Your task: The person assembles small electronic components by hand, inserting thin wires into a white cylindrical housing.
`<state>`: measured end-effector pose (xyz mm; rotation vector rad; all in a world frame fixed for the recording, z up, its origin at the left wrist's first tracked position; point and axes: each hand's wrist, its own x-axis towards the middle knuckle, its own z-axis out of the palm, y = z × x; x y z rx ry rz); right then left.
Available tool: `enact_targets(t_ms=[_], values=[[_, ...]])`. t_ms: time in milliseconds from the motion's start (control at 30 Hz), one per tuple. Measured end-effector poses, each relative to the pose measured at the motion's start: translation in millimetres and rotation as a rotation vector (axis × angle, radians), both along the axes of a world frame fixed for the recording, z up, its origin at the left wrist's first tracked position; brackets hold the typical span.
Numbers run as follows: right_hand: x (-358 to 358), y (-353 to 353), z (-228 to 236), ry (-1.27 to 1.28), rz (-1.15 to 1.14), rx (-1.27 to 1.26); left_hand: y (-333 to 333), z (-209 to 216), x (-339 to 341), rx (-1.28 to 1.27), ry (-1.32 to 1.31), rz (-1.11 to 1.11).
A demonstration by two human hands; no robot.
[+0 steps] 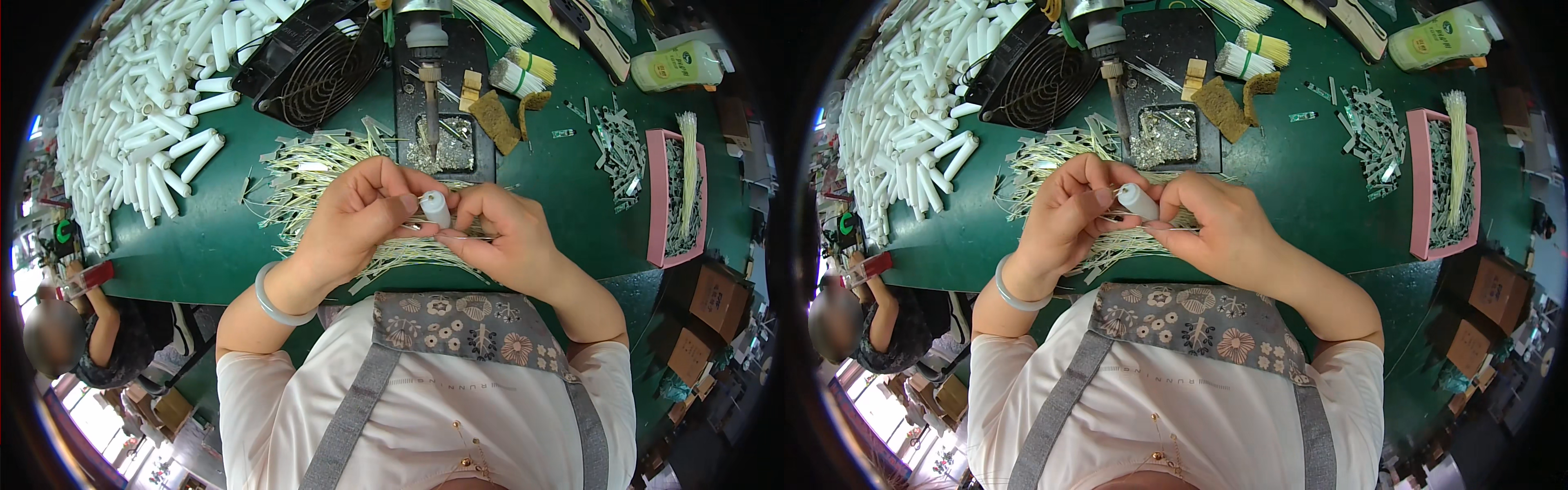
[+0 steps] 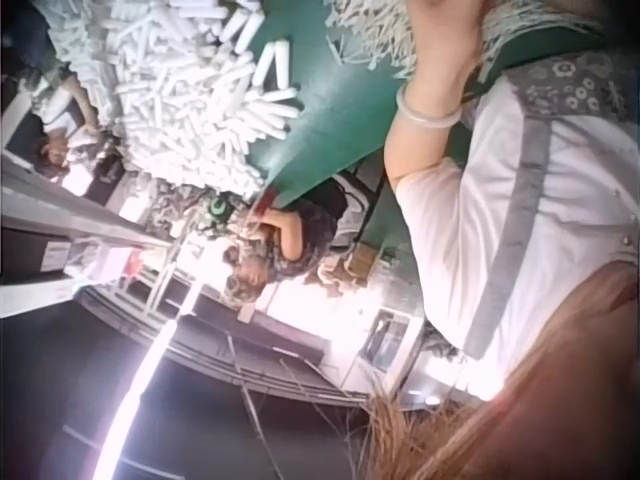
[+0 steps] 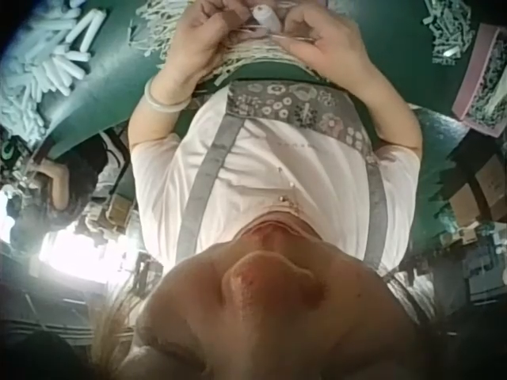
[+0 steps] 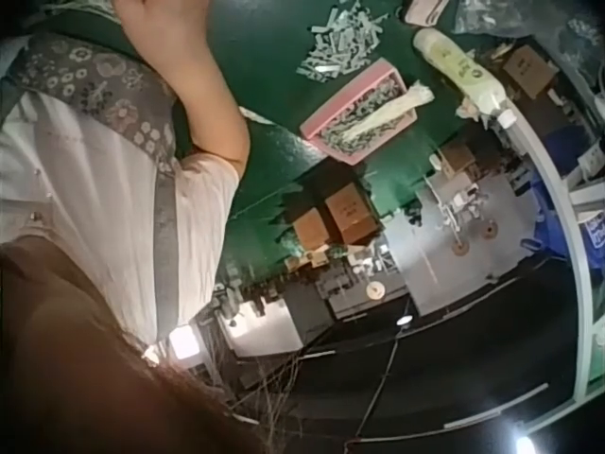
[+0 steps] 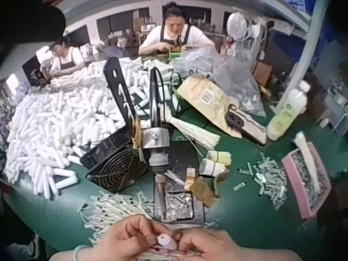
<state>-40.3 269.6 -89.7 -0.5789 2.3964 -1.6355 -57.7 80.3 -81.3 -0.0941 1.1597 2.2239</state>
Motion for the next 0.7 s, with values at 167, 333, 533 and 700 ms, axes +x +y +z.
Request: enact_targets(t_ms=[167,333,533,700], values=[[2,1,0,0.181,0.011,0.049,0,-5,-4,0.065,-0.028,-0.038],[1,1,1,0.214,0.004,0.015,1,-5,-7,0.063,-0.070,-0.042],[-12,15,17,0.167,0.021,-0.106,3,-5,-10,0.029,-0.076,-0.032],[-25,12,19,0.261,-0.013,-0.007,3,-4,-15,0.017,-0.077,-0.038]])
